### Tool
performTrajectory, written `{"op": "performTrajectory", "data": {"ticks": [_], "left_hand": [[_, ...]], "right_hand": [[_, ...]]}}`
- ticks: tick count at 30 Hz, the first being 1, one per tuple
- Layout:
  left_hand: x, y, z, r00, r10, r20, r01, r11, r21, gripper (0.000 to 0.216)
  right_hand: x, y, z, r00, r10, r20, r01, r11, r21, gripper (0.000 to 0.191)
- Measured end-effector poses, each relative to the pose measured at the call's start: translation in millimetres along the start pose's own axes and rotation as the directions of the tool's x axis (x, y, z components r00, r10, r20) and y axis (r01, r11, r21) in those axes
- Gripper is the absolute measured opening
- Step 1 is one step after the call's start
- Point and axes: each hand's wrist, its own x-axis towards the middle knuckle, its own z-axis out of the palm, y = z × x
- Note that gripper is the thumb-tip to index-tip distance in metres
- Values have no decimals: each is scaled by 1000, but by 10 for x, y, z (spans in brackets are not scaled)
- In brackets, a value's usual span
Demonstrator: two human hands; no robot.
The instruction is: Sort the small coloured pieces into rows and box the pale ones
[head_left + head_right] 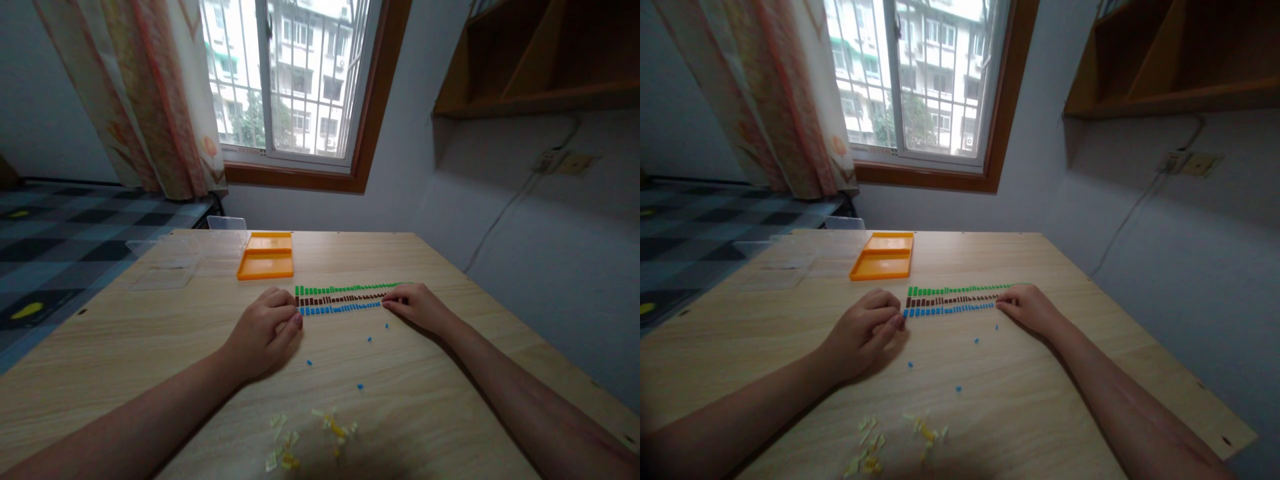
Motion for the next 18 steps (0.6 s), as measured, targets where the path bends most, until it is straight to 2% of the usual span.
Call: {"op": "performTrajectory", "data": {"ticks": [18], "left_hand": [[32,42,-19,1000,16,7,-16,1000,15,34]], "right_hand": [[1,36,33,1000,-4,-17,4,1000,-5,19]]}}
